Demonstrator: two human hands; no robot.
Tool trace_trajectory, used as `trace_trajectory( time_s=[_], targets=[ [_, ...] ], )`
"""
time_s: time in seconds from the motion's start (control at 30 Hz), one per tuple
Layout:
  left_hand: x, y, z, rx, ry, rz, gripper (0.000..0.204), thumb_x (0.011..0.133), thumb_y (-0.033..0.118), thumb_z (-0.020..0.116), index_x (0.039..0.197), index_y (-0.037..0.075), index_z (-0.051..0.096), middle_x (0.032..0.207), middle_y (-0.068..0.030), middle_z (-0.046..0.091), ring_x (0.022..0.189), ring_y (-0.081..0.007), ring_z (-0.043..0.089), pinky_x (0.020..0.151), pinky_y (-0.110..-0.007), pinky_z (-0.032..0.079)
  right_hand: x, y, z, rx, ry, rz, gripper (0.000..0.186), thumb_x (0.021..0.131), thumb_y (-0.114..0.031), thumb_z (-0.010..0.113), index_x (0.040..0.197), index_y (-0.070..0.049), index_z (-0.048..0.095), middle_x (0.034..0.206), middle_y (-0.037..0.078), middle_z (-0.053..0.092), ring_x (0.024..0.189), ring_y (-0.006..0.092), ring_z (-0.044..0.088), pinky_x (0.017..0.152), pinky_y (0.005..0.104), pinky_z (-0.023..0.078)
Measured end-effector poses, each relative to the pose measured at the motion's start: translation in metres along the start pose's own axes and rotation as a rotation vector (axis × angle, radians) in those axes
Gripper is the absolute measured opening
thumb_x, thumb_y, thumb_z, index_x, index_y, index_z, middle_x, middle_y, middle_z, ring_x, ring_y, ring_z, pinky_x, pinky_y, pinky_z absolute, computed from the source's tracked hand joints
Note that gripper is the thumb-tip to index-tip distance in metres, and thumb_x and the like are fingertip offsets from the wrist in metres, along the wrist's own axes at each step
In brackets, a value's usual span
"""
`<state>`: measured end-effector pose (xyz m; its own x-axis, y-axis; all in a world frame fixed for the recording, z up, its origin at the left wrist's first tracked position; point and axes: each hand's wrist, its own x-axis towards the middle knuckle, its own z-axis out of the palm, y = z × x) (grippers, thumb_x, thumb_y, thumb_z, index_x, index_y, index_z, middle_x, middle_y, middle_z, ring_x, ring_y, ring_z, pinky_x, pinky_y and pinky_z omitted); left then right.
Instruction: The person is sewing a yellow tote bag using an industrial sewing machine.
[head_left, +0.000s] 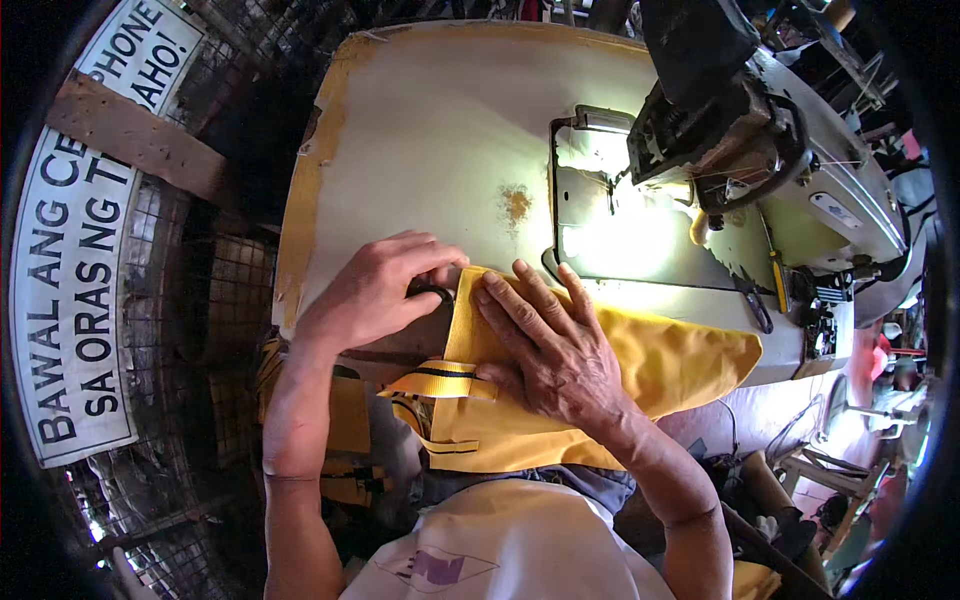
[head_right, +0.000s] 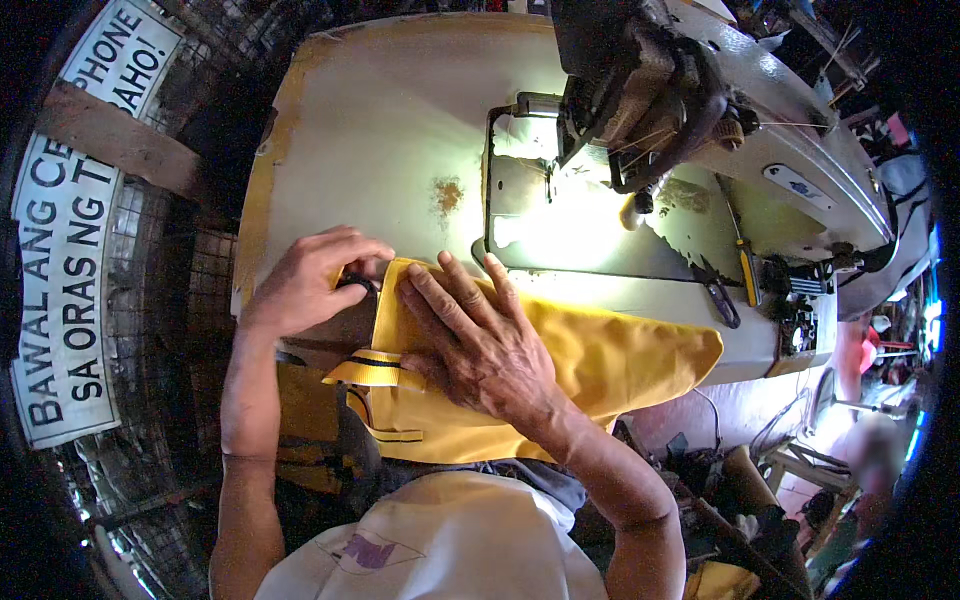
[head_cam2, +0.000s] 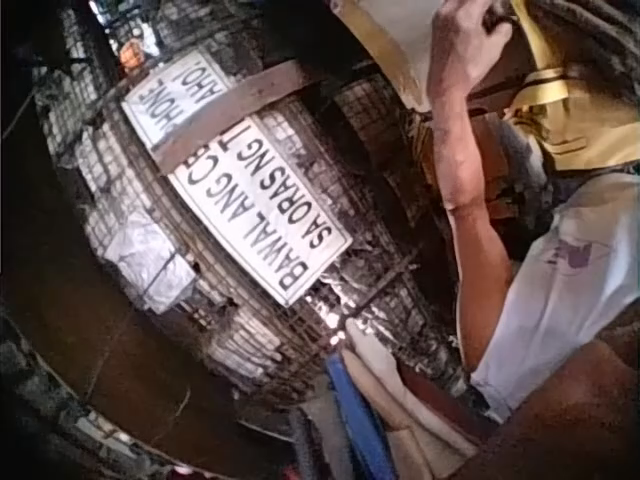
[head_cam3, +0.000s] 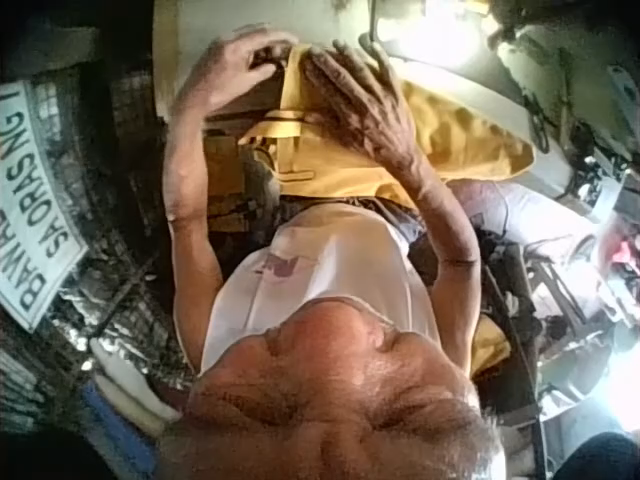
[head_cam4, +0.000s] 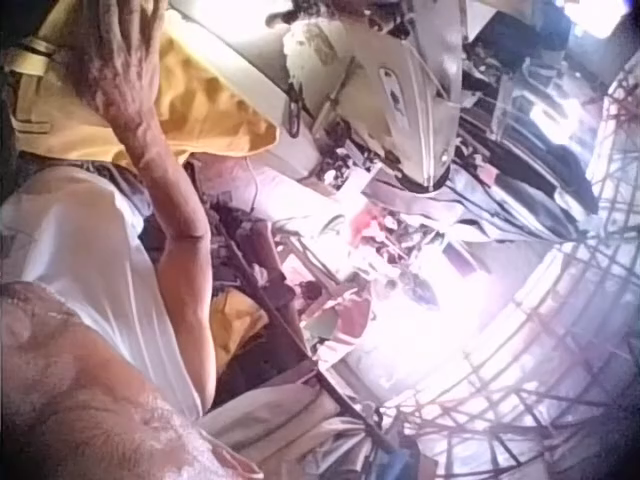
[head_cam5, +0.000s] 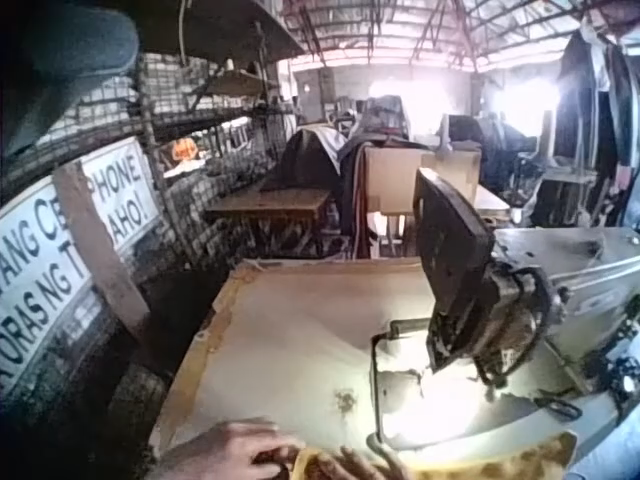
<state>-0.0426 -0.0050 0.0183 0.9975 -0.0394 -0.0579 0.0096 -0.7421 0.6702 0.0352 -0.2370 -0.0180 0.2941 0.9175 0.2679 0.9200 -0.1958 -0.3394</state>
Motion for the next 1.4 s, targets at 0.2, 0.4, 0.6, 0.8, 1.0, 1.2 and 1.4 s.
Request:
trace_trajectory(
  time_s=[0.2, 0.4, 0.6, 0.8, 1.0, 1.2, 1.4],
  targets=[
    [0.003, 0.028, 0.013, 0.174, 0.146, 0.174, 0.040, 0.083, 0.006, 0.066, 0.123, 0.002, 0.059, 0.119, -0.0143, 0.057, 0.108, -0.0322, 0.055, 0.094, -0.043, 0.045, 0.006, 0.010, -0.008, 0.045, -0.065, -0.011, 0.066, 0.092, -0.051, 0.053, 0.142, -0.007, 0.047, 0.147, 0.010, 0.044, 0.141, 0.0305, 0.034, 0.116, 0.0540, 0.022],
    [0.001, 0.022, 0.065, 0.425, 0.361, 0.114, 0.040, 0.089, 0.011, 0.064, 0.126, -0.002, 0.058, 0.124, -0.0136, 0.061, 0.110, -0.0290, 0.056, 0.098, -0.040, 0.044, 0.002, 0.029, -0.002, 0.176, 0.038, -0.125, 0.055, 0.091, -0.040, 0.058, 0.130, -0.003, 0.054, 0.141, 0.015, 0.049, 0.139, 0.0326, 0.037, 0.117, 0.0497, 0.024],
    [-0.001, 0.025, 0.063, 0.571, 0.291, 0.113, 0.041, 0.088, 0.013, 0.065, 0.126, -0.001, 0.058, 0.125, -0.0128, 0.059, 0.111, -0.0282, 0.055, 0.100, -0.041, 0.042, -0.091, 0.072, -0.054, -0.209, -0.150, 0.233, 0.084, 0.074, -0.037, 0.075, 0.142, -0.001, 0.042, 0.150, 0.016, 0.040, 0.143, 0.0305, 0.033, 0.118, 0.0466, 0.022],
    [0.006, 0.035, 0.064, 0.589, 0.276, 0.114, 0.040, 0.087, 0.013, 0.065, 0.124, -0.001, 0.057, 0.120, -0.0118, 0.057, 0.109, -0.0282, 0.054, 0.097, -0.042, 0.041, -0.134, 0.098, -0.081, -0.253, -0.098, 0.342, 0.080, 0.092, -0.058, 0.048, 0.146, 0.000, 0.037, 0.152, 0.019, 0.037, 0.144, 0.0336, 0.028, 0.120, 0.0469, 0.018],
    [0.031, 0.058, 0.070, 0.509, 0.270, 0.126, 0.028, 0.087, 0.012, 0.065, 0.113, 0.001, 0.060, 0.108, -0.0114, 0.056, 0.107, -0.0300, 0.053, 0.097, -0.042, 0.041, -0.139, 0.101, -0.076, -0.225, -0.020, 0.306, 0.069, 0.094, -0.046, 0.053, 0.145, -0.001, 0.039, 0.151, 0.018, 0.038, 0.144, 0.0340, 0.030, 0.119, 0.0479, 0.019],
    [0.062, 0.072, 0.113, 0.444, 0.291, 0.302, 0.012, 0.087, 0.012, 0.063, 0.095, 0.004, 0.059, 0.092, -0.0100, 0.052, 0.094, -0.0278, 0.053, 0.086, -0.039, 0.044, -0.113, 0.081, -0.060, -0.161, 0.126, 0.264, 0.056, 0.091, -0.026, 0.062, 0.140, -0.006, 0.046, 0.145, 0.017, 0.044, 0.140, 0.0358, 0.035, 0.115, 0.0502, 0.026],
    [0.058, 0.086, 0.119, 0.426, 0.365, 0.357, 0.015, 0.086, 0.004, 0.053, 0.101, 0.002, 0.053, 0.100, -0.0155, 0.050, 0.098, -0.0314, 0.054, 0.089, -0.042, 0.045, -0.079, 0.074, -0.050, -0.039, 0.326, 0.144, 0.034, 0.088, -0.010, 0.064, 0.121, -0.004, 0.060, 0.112, 0.014, 0.063, 0.109, 0.0331, 0.058, 0.095, 0.0440, 0.046]
  ],
)
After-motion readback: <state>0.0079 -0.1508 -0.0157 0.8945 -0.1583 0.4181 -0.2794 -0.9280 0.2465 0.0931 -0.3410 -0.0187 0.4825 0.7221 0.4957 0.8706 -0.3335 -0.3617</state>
